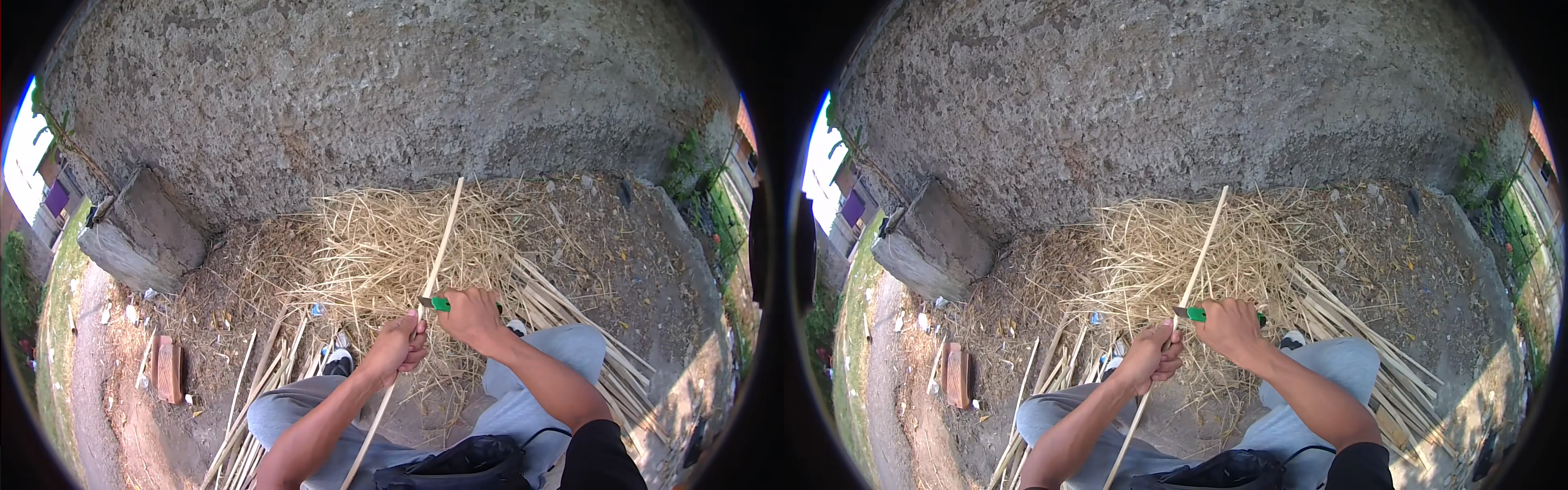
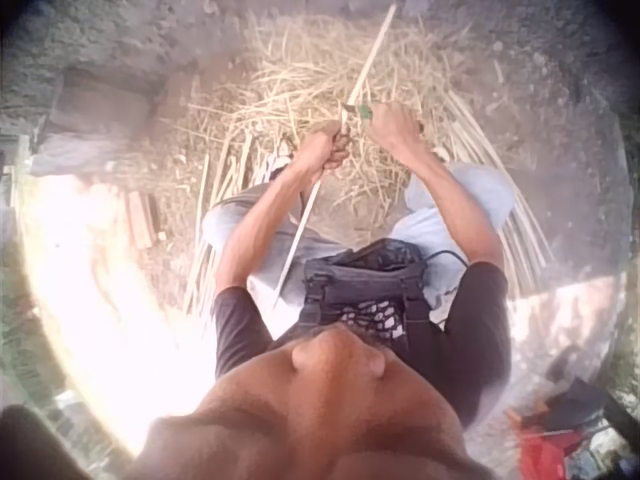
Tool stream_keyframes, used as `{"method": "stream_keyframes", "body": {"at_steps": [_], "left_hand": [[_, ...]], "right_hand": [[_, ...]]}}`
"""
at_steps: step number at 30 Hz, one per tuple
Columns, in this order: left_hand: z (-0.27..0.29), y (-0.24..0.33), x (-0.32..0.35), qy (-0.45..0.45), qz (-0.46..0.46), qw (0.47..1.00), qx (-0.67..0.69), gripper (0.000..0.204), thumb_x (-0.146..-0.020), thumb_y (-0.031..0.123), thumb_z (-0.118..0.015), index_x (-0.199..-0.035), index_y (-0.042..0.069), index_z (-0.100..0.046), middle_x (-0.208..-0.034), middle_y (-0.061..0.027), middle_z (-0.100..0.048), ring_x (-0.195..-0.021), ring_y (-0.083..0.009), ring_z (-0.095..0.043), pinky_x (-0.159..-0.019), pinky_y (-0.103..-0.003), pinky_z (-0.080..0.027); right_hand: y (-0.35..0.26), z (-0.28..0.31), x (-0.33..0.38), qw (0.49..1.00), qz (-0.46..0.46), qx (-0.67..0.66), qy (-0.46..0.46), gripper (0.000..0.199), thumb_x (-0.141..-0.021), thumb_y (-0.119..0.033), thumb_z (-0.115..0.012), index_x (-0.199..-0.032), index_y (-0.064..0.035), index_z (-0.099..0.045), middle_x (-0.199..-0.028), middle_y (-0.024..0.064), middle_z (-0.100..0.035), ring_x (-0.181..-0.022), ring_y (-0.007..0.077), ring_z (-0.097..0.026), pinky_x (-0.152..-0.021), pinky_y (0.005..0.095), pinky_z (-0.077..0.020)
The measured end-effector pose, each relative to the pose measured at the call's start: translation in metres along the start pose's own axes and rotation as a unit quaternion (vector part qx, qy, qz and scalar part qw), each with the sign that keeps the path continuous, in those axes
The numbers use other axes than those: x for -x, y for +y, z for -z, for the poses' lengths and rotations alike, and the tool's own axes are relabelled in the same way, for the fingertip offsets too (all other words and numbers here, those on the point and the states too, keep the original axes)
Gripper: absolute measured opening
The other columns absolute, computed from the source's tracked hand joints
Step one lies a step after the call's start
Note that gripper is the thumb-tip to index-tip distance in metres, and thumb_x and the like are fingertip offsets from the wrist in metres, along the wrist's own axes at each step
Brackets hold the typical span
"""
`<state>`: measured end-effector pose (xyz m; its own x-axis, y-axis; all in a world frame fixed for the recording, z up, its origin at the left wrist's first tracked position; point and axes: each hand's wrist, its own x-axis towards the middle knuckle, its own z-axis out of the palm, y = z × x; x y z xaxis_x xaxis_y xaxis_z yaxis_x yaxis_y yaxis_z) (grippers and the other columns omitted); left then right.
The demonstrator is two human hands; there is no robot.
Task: The person shaves a long bamboo strip with a utility knife, moving the blade along the edge while holding the strip by hand to smooth it.
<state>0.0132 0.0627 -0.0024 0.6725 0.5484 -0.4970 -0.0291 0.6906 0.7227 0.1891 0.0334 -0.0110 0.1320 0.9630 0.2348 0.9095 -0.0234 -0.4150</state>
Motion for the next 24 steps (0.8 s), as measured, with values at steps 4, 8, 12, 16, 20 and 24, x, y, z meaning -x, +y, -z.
{"method": "stream_keyframes", "body": {"at_steps": [4, 8, 12, 16, 20, 24], "left_hand": [[-0.005, -0.009, -0.002, 0.021, 0.019, 0.999, 0.022, 0.036, -0.106, 0.039, -0.029, -0.083, 0.013, -0.038, -0.059, 0.0051, -0.028, -0.043, -0.0057, -0.022, -0.035, -0.024, -0.016], [-0.011, -0.023, 0.015, 0.011, 0.045, 0.999, -0.007, 0.037, -0.106, 0.04, -0.029, -0.082, 0.013, -0.037, -0.059, 0.0049, -0.028, -0.043, -0.0056, -0.022, -0.035, -0.024, -0.017], [-0.004, -0.033, 0.032, -0.041, 0.105, 0.994, 0.009, 0.038, -0.105, 0.041, -0.032, -0.081, 0.012, -0.037, -0.059, 0.0046, -0.028, -0.043, -0.0058, -0.022, -0.033, -0.024, -0.018], [0.001, -0.047, 0.048, -0.02, 0.136, 0.99, -0.033, 0.04, -0.106, 0.042, -0.031, -0.08, 0.012, -0.035, -0.056, 0.0045, -0.028, -0.042, -0.0055, -0.021, -0.033, -0.023, -0.018], [0.023, -0.055, 0.069, -0.034, 0.158, 0.986, -0.048, 0.039, -0.106, 0.041, -0.031, -0.081, 0.011, -0.036, -0.055, 0.0037, -0.027, -0.042, -0.0062, -0.023, -0.033, -0.023, -0.02], [0.053, -0.056, 0.062, 0.004, 0.114, 0.993, 0.005, 0.038, -0.106, 0.039, -0.031, -0.082, 0.011, -0.038, -0.055, 0.003, -0.029, -0.041, -0.0071, -0.026, -0.033, -0.022, -0.021]], "right_hand": [[-0.001, -0.007, -0.007, 0.998, -0.035, 0.041, -0.032, 0.021, -0.087, -0.02, -0.056, -0.079, -0.0054, -0.07, -0.067, 0.0222, -0.066, -0.064, 0.039, -0.067, -0.063, 0.0499, -0.0528], [0.041, 0.002, -0.03, 0.99, -0.116, 0.07, -0.031, 0.024, -0.087, -0.017, -0.054, -0.083, 0.0002, -0.07, -0.079, 0.0256, -0.067, -0.076, 0.0417, -0.067, -0.07, 0.0508, -0.0515], [0.068, 0.004, -0.039, 0.982, -0.174, 0.074, -0.019, 0.027, -0.087, -0.014, -0.051, -0.084, 0.0068, -0.068, -0.091, 0.0276, -0.067, -0.086, 0.0415, -0.066, -0.077, 0.0512, -0.0493], [0.097, -0.014, -0.039, 0.971, -0.211, 0.1, -0.056, 0.025, -0.087, -0.015, -0.054, -0.09, 0.0047, -0.07, -0.099, 0.0289, -0.065, -0.099, 0.0436, -0.063, -0.085, 0.0523, -0.0476], [0.146, -0.006, -0.036, 0.951, -0.28, 0.128, -0.017, 0.024, -0.088, -0.01, -0.051, -0.094, 0.0005, -0.072, -0.101, 0.0239, -0.068, -0.094, 0.0378, -0.067, -0.081, 0.0466, -0.0526], [0.116, 0.0, -0.034, 0.962, -0.261, 0.073, -0.022, 0.024, -0.087, -0.019, -0.059, -0.091, 0.002, -0.071, -0.096, 0.0237, -0.068, -0.091, 0.0397, -0.067, -0.079, 0.0495, -0.0519]]}}
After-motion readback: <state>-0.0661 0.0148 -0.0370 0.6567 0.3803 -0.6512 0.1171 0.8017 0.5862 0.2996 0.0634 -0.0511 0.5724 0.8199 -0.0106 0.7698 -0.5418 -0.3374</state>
